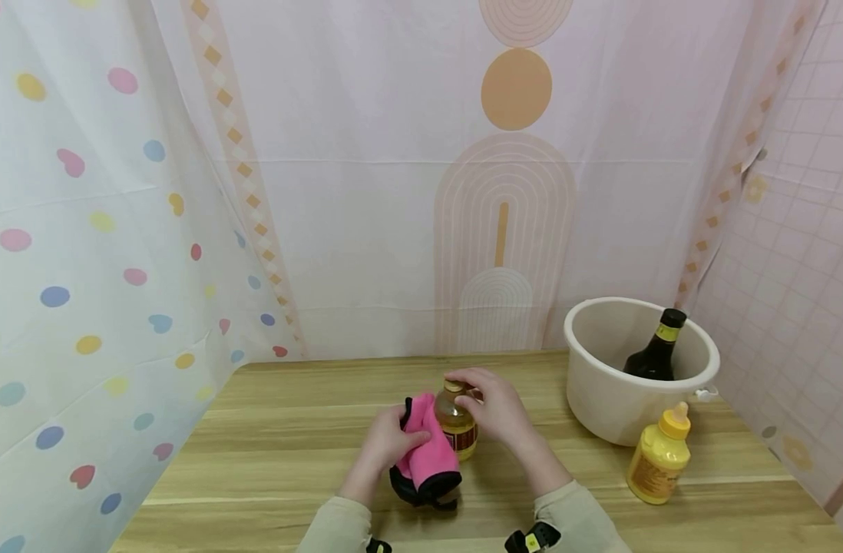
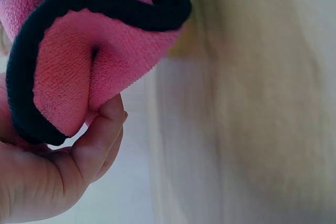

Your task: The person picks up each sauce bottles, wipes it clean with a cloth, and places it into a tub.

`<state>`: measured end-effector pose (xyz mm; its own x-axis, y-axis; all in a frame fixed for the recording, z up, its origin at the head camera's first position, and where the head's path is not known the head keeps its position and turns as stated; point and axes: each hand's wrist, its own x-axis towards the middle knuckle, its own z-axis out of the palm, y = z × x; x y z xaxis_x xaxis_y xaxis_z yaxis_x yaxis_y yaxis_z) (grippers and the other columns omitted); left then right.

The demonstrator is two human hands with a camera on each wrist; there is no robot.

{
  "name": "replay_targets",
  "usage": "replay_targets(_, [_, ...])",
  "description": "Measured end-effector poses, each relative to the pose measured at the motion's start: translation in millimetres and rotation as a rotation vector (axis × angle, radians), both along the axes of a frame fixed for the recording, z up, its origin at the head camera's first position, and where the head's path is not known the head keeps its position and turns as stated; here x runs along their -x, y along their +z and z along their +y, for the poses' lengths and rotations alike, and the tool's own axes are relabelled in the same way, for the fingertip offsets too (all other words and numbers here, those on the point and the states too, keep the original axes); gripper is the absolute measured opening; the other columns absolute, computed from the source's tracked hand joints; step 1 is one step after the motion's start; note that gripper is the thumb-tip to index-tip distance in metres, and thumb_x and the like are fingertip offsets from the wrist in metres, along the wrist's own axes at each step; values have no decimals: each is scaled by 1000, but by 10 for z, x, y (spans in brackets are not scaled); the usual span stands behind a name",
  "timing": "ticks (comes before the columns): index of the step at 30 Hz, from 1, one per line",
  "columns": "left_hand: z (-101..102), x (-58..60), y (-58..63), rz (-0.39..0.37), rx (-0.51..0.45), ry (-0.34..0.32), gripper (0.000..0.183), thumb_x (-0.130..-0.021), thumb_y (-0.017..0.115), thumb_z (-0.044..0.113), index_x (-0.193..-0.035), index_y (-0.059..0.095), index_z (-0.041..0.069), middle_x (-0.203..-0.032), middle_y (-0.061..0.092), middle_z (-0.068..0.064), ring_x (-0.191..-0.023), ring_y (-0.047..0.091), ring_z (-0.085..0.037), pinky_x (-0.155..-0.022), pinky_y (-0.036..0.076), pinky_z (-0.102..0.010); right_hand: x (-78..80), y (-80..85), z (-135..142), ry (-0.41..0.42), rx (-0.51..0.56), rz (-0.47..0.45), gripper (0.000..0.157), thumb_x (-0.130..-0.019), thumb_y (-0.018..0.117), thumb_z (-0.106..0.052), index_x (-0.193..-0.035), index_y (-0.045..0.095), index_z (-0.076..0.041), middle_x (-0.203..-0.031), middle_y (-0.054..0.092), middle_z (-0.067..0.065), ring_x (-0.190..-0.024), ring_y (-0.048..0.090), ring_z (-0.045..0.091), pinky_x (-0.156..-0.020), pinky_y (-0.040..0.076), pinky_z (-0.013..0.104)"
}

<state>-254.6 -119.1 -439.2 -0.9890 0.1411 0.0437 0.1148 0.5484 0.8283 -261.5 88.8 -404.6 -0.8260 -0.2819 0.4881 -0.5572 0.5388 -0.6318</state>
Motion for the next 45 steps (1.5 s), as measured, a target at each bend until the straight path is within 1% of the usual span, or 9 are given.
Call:
replay_targets(8, [-4, 30, -95, 14, 137, -36, 26, -80, 82, 16, -91, 65, 0, -83, 63, -6, -76, 58, -21, -68, 52, -38, 4, 2, 3, 5, -3, 3, 34, -88, 72, -1, -121, 70, -10, -120, 66, 6, -107, 64, 23, -85, 55, 38])
replay_targets(19, [17, 44, -86, 4, 203, 2, 30, -77, 84, 14, -93, 65, -3, -85, 64, -9, -78, 59, -22, -72, 52, -41, -5, 54, -6, -3, -53, 5, 33, -87, 76, -9, -119, 70, -11, -114, 67, 3, -98, 63, 17, -85, 53, 40])
replay_targets(24, [-55, 77, -76, 75, 218, 55, 30, -75, 83, 12, -94, 66, -3, -84, 65, -10, -74, 58, -22, -67, 51, -39, -24, 72, -39, -68, -104, 45, 34, -84, 80, -17, -117, 71, -13, -110, 67, 1, -94, 63, 16, -82, 53, 38])
replay_targets(26, [-98, 95, -49, 113, 220, 77, 33, -77, 82, 13, -101, 67, -5, -87, 67, -12, -76, 59, -22, -67, 51, -39, -32, 76, -55, -97, -115, 48, 34, -84, 80, -18, -117, 72, -14, -109, 67, 0, -92, 64, 16, -80, 53, 37])
replay_targets(30, [-188, 122, 84, 128, 143, 117, 37, -81, 79, 14, -112, 67, -4, -94, 68, -14, -79, 61, -23, -70, 53, -39, -37, 81, -72, -113, -118, 51, 33, -84, 80, -16, -115, 72, -15, -109, 67, 0, -90, 65, 15, -78, 53, 34])
replay_targets(33, [-246, 137, 224, 82, 2, 126, 34, -85, 77, 13, -113, 66, -3, -95, 68, -13, -80, 62, -23, -70, 54, -39, -22, 81, -65, -83, -88, 46, 31, -84, 79, -12, -114, 72, -15, -109, 68, 1, -91, 65, 15, -79, 54, 33])
replay_targets(38, [-280, 148, 422, 19, -219, 79, 35, -86, 75, 9, -117, 64, -3, -97, 67, -13, -82, 64, -22, -71, 55, -37, 16, 72, -31, 4, -30, 18, 30, -86, 75, -2, -114, 72, -12, -111, 69, 2, -98, 65, 19, -82, 54, 36])
replay_targets(41, [-239, 134, 506, 1, -261, 35, 39, -86, 76, 9, -121, 64, -4, -97, 67, -12, -80, 65, -21, -69, 55, -37, 39, 63, -13, 44, -5, -7, 32, -86, 72, 3, -115, 72, -10, -112, 69, 4, -103, 64, 22, -85, 54, 40])
replay_targets(45, [-132, 120, 549, -8, -256, -7, 40, -86, 77, 11, -121, 64, -3, -96, 68, -12, -77, 65, -21, -68, 56, -37, 47, 63, -4, 57, 14, -35, 33, -87, 70, 6, -116, 72, -11, -114, 69, 5, -107, 63, 24, -87, 54, 42])
